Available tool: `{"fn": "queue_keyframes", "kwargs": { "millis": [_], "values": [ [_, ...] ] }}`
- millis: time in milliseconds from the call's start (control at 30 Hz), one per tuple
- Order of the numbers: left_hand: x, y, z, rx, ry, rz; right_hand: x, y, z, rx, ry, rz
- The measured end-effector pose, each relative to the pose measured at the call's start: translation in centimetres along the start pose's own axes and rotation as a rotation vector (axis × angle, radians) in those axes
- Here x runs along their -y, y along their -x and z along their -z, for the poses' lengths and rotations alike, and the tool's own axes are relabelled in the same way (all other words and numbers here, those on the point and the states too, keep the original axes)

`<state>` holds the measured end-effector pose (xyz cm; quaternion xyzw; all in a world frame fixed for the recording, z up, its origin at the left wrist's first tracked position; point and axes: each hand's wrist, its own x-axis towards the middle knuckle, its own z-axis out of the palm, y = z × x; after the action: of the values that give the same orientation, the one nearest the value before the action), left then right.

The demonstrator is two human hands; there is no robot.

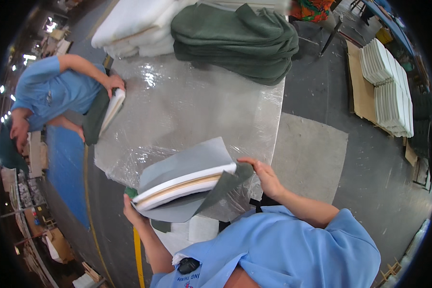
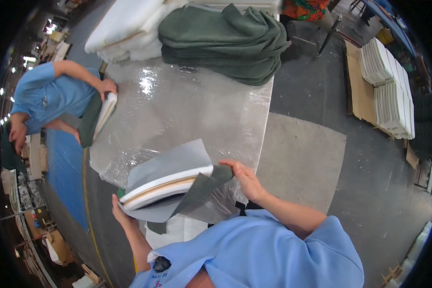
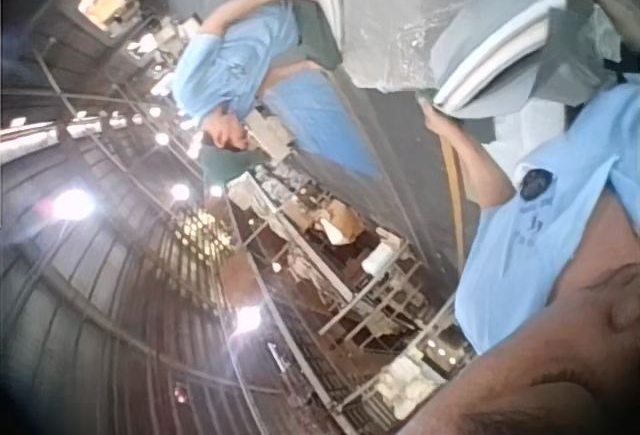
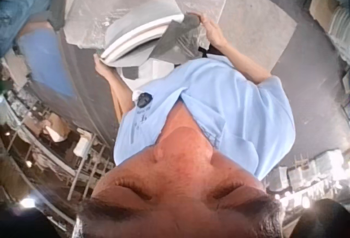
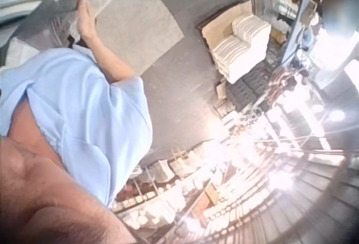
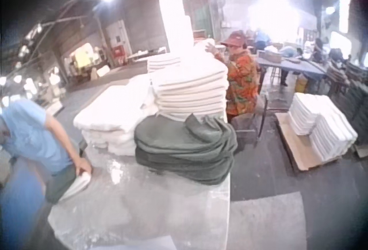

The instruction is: The person folds green fabric cushions around white foam inserts on a plastic-covered table. They repeatedly wrap the fabric, tuck edges, and place the finished cushions onto a nearby cardboard sheet.

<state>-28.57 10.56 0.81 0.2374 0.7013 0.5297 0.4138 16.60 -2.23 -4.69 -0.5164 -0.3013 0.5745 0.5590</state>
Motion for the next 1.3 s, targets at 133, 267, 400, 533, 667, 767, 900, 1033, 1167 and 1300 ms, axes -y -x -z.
{"fn": "queue_keyframes", "kwargs": {
  "millis": [133, 267, 400, 533, 667, 767, 900, 1033, 1167, 1300],
  "values": [
    [1.2, 4.6, -0.1, 0.020, 0.070, 0.012, 0.6, -1.6, -0.2, 0.014, -0.040, 0.053],
    [3.0, 8.7, 2.2, 0.036, 0.124, 0.028, 0.8, -2.8, -0.1, -0.055, -0.118, 0.059],
    [5.3, 16.2, -0.1, 0.173, 0.055, -0.133, 2.0, -7.5, 2.6, -0.389, -0.080, 0.096],
    [8.3, 23.4, -2.4, 0.505, -0.285, -0.315, 5.6, -14.5, 6.8, -0.591, -0.175, 0.202],
    [8.2, 27.2, -5.7, 0.840, -0.308, -0.085, 7.8, -18.8, 6.8, -0.508, -0.178, 0.183],
    [9.3, 26.6, -7.2, 1.040, -0.358, -0.311, 8.2, -19.0, 7.1, -0.494, -0.139, 0.210],
    [5.0, 24.8, -10.4, 1.114, -0.394, -0.645, 8.8, -15.6, 4.2, -0.267, -0.084, 0.167],
    [2.1, 21.8, -19.0, 1.083, -0.396, -0.719, 10.1, -11.6, 4.4, -0.228, 0.279, 0.239],
    [0.5, 18.2, -32.1, 1.009, -0.400, -0.886, 12.9, -9.9, 5.7, -0.109, 0.485, 0.149],
    [0.4, 17.3, -39.7, 1.116, -0.320, -0.971, 14.6, -9.5, 7.0, -0.216, 0.836, 0.145]
  ]
}}
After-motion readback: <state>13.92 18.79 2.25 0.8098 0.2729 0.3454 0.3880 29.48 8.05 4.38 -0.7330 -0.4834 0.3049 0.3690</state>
